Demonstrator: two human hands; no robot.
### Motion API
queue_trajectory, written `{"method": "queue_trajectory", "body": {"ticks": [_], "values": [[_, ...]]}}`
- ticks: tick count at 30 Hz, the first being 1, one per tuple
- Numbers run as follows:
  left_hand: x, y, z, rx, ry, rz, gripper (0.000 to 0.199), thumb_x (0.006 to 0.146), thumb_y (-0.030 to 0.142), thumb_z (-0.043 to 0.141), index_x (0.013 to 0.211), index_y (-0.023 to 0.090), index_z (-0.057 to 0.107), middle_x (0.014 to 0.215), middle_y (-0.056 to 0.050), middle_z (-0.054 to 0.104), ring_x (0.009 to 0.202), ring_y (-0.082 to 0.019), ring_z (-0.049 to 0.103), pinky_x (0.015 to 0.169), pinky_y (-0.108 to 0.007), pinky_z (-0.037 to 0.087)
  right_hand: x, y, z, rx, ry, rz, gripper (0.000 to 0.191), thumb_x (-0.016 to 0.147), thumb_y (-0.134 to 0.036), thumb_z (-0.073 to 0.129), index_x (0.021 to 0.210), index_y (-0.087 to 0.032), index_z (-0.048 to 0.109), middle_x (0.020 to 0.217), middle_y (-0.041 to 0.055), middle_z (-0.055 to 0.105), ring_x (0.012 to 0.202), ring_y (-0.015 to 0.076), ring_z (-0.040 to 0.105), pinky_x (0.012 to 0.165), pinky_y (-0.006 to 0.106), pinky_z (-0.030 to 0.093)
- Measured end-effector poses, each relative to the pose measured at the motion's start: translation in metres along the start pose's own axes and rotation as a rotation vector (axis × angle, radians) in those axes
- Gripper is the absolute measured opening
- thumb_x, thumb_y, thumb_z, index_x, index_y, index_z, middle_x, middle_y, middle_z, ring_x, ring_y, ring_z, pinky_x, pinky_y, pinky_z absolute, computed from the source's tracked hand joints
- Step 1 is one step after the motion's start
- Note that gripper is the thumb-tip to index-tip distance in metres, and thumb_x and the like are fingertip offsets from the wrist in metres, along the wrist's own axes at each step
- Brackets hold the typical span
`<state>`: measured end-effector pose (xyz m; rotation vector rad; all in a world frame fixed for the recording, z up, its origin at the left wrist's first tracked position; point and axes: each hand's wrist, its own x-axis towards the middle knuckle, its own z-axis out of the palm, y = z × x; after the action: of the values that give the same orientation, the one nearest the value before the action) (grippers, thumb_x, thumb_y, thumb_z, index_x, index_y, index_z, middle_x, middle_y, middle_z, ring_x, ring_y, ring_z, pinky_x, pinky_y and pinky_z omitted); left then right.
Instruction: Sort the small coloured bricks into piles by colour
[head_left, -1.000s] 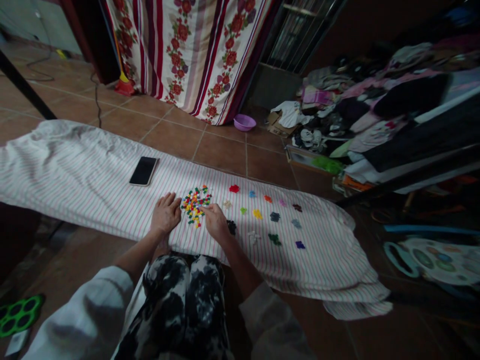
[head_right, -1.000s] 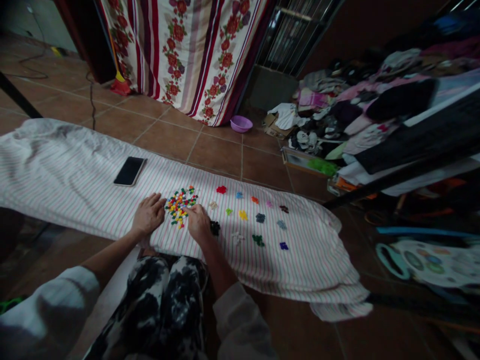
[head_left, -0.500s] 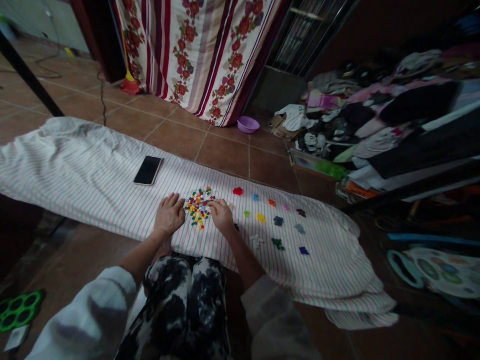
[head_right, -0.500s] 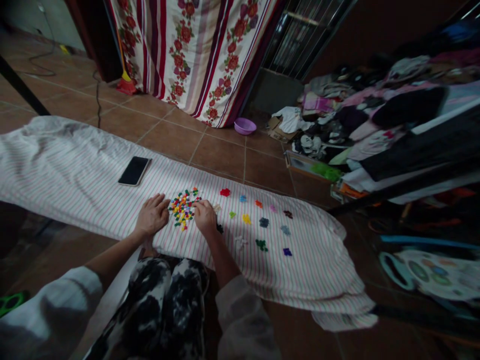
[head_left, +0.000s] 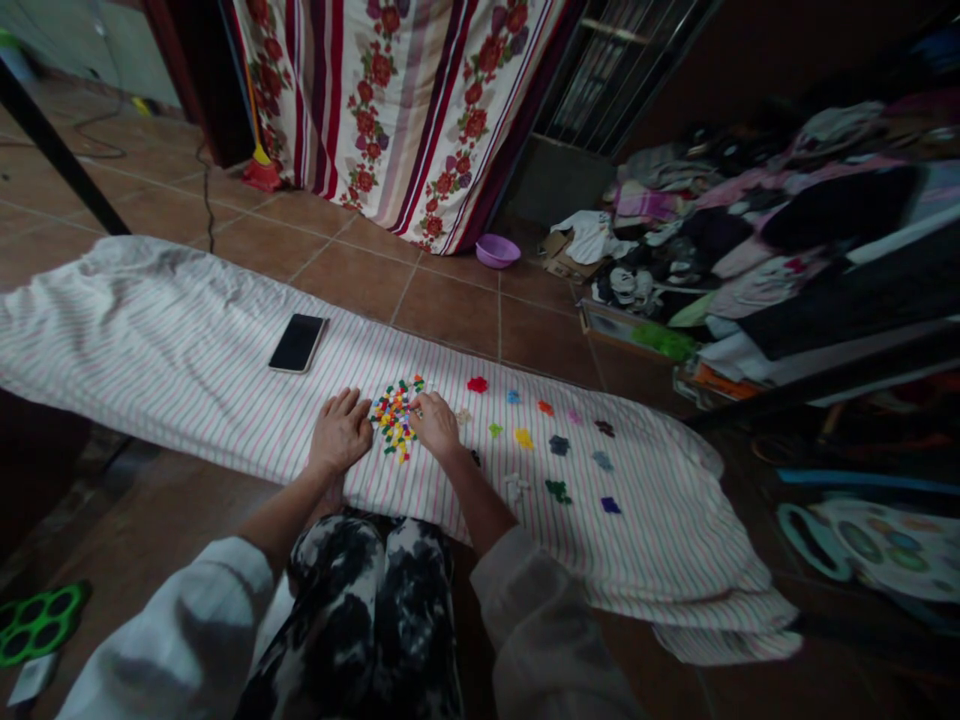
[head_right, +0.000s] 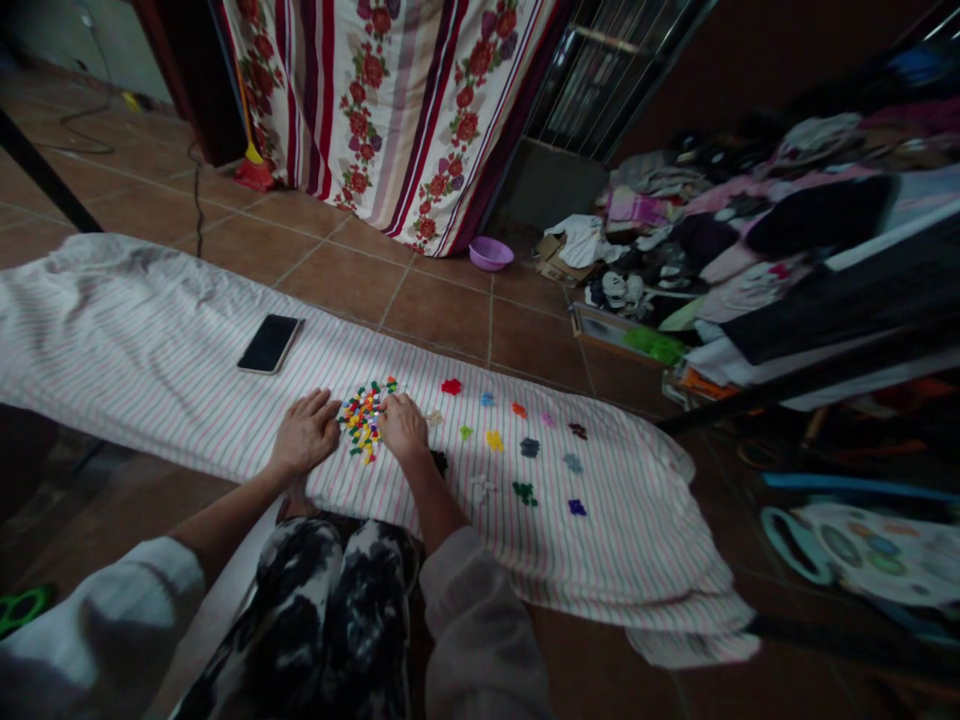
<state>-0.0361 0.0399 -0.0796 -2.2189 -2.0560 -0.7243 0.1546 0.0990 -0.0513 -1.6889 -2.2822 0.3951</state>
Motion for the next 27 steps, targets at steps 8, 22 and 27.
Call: {"method": "queue_trajectory", "body": {"ticks": [8, 22, 27], "values": [[-0.001, 0.000, -0.001, 0.002, -0.021, 0.001, 0.039, 0.090, 0.027, 0.042, 0.121, 0.018, 0.064, 0.141, -0.014, 0.057, 0.137, -0.030, 0.047, 0.113, -0.047, 0.036, 0.000, -0.002, -0.001, -0.017, -0.030, -0.009, 0.016, 0.088, -0.015, 0.057, 0.101, -0.022, 0.066, 0.106, 0.0071, 0.063, 0.103, 0.0198, 0.057, 0.093, 0.030, 0.043], [-0.001, 0.000, 0.000, -0.010, -0.009, 0.004, 0.039, 0.089, 0.027, 0.042, 0.121, 0.018, 0.064, 0.141, -0.014, 0.057, 0.137, -0.030, 0.046, 0.113, -0.048, 0.036, 0.003, 0.000, 0.005, 0.032, 0.011, -0.048, 0.016, 0.088, -0.015, 0.055, 0.094, -0.021, 0.068, 0.102, 0.0069, 0.064, 0.100, 0.0189, 0.058, 0.091, 0.029, 0.045], [-0.001, -0.001, 0.001, -0.009, -0.005, 0.001, 0.040, 0.090, 0.027, 0.041, 0.121, 0.018, 0.064, 0.141, -0.015, 0.057, 0.137, -0.030, 0.046, 0.113, -0.048, 0.036, 0.001, 0.008, 0.009, 0.171, 0.092, 0.020, 0.017, 0.090, -0.018, 0.051, 0.089, -0.022, 0.067, 0.088, 0.0010, 0.067, 0.082, 0.0140, 0.060, 0.079, 0.024, 0.045]]}}
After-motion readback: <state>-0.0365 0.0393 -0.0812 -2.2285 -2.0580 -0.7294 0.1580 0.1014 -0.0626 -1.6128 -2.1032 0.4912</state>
